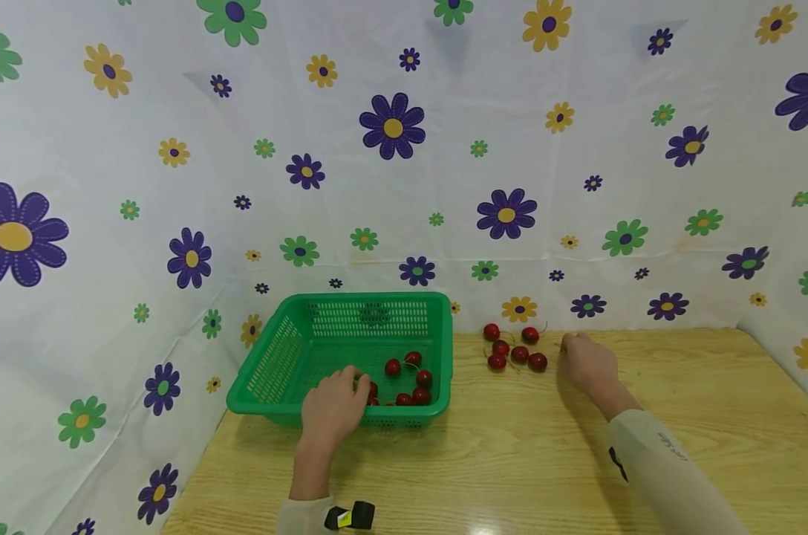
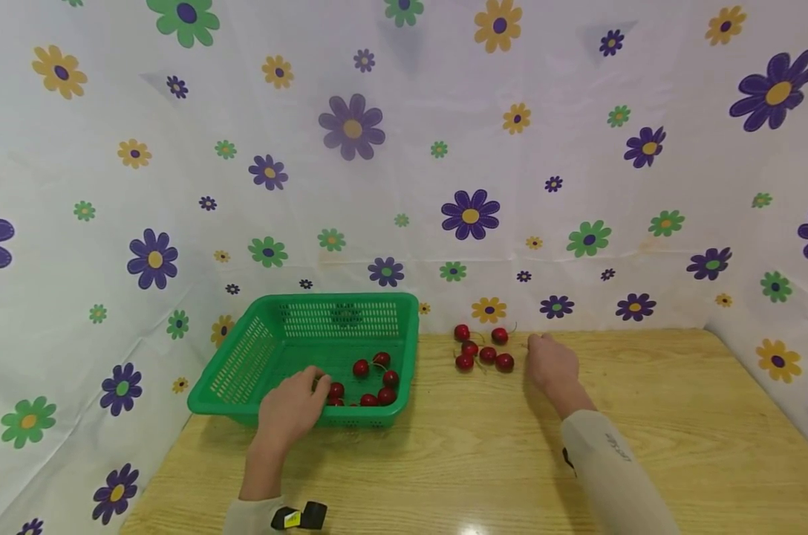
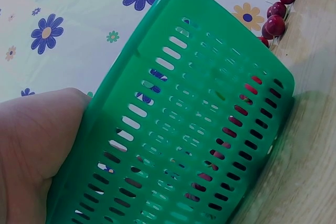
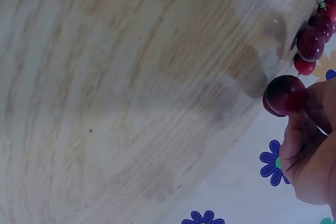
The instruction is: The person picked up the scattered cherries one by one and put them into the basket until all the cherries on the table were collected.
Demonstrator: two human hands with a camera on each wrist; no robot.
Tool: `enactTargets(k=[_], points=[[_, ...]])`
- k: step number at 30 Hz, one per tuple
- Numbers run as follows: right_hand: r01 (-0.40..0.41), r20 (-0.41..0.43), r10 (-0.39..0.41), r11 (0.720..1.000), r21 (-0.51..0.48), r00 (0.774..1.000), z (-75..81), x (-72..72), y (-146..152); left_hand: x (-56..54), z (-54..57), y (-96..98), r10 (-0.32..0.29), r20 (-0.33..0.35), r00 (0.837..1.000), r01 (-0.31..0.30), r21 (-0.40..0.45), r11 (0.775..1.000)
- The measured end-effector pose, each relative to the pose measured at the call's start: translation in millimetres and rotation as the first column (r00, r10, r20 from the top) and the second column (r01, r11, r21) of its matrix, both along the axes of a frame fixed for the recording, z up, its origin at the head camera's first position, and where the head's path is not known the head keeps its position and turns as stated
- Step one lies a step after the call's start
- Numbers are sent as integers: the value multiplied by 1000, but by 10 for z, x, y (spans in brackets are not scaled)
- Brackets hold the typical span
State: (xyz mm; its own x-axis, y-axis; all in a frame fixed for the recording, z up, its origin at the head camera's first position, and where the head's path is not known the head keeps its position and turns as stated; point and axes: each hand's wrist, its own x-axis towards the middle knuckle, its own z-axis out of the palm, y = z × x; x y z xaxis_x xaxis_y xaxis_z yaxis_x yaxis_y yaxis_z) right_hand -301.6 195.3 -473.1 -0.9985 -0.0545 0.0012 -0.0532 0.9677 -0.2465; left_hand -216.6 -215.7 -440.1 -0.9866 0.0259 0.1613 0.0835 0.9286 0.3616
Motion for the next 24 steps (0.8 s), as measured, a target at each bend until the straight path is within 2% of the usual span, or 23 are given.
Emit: enactTargets(k=[5,11,21,24], points=[[-7,-46,4,998,-54,999,29,17,-60,-4,-2,-2,6,1,1000,-6,3,1000],[-62,-126,49,993,-104,991,83,66,-211,-6,11,-4,5,9,1000,-5,-1,1000],[-173,-231,136,973,-152,963,262,187,-648,-10,17,1,6,6,1000,-6,4,1000],[-214,-275,166,964,-156,947,312,229,-781,-9,3,0,2,5,1000,-2,6,1000]])
